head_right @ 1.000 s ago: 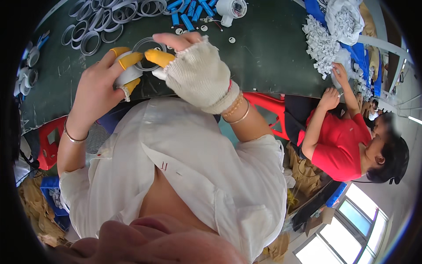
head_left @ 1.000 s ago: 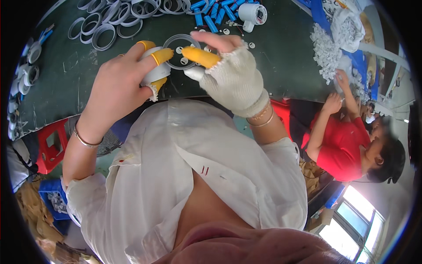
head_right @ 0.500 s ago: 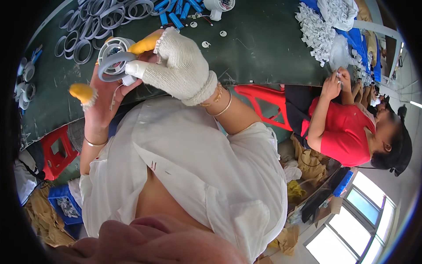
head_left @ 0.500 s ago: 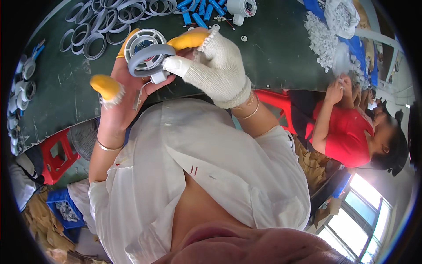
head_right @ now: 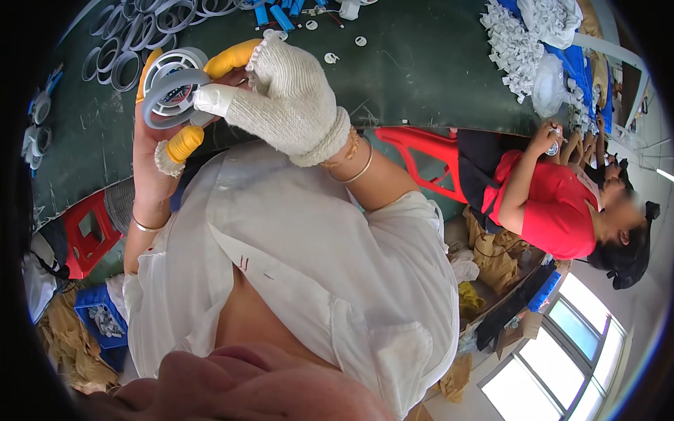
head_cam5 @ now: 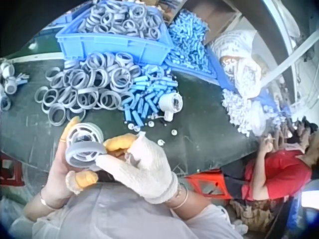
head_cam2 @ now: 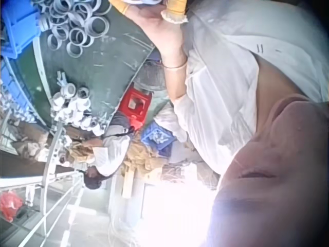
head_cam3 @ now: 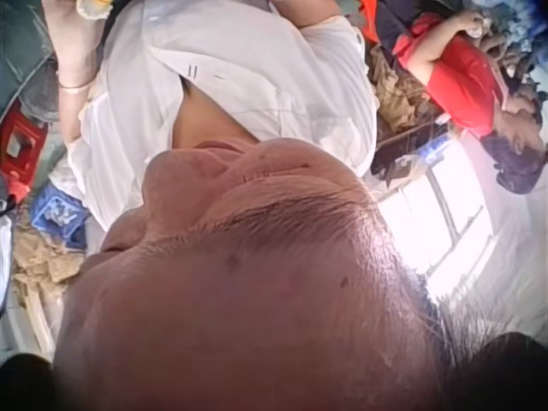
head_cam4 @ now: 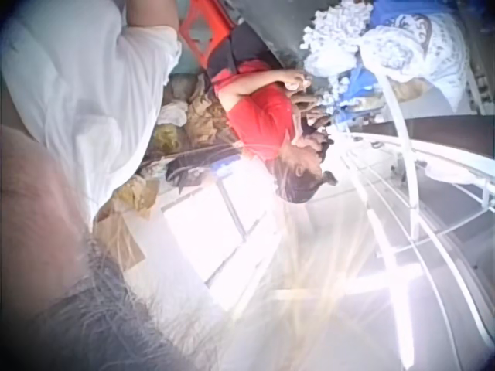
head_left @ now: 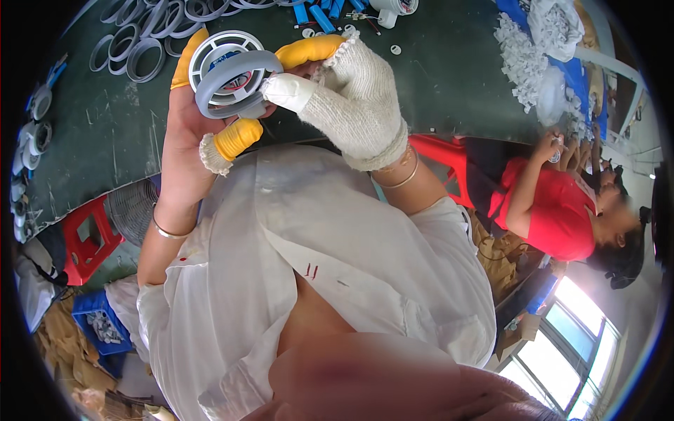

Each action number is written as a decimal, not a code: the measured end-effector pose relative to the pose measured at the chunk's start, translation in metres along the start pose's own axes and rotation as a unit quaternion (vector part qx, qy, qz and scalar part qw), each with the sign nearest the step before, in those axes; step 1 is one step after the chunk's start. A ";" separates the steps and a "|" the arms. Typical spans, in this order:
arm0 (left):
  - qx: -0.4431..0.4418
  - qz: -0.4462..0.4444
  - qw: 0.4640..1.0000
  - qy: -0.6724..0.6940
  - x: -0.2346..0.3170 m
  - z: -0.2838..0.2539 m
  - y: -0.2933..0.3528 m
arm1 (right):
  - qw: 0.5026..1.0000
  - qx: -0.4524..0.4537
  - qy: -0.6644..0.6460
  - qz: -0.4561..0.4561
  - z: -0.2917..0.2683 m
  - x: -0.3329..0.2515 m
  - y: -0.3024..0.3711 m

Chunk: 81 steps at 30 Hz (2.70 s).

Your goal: Assembling small electronic components into plastic housings at a factory workbench.

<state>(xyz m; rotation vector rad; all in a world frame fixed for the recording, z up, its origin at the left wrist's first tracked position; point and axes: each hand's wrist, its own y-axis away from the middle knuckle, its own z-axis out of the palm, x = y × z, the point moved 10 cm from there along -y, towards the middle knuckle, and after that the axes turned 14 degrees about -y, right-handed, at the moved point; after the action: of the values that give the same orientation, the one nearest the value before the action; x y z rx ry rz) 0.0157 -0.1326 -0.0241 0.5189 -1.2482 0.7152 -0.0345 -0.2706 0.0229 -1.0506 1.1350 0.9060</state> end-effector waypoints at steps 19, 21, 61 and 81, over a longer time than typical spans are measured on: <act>-0.047 0.069 0.988 -0.126 -0.007 0.011 0.003 | 0.948 -0.104 0.247 -0.170 0.026 -0.025 -0.004; -0.054 0.076 0.972 -0.214 -0.006 0.011 0.006 | 0.921 -0.107 0.347 -0.141 0.038 -0.027 -0.005; 0.075 0.034 0.962 -0.260 0.027 -0.066 -0.015 | 0.892 -0.056 0.449 0.020 -0.067 0.032 -0.014; 0.081 0.000 0.971 -0.224 0.016 -0.061 -0.024 | 0.866 0.178 0.463 -0.065 -0.141 -0.033 0.023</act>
<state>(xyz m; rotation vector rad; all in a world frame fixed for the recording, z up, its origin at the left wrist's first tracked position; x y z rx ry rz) 0.0759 -0.1029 -0.0234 0.8469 -1.6155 0.7262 -0.0994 -0.4014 0.0384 -1.2531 1.9006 0.0029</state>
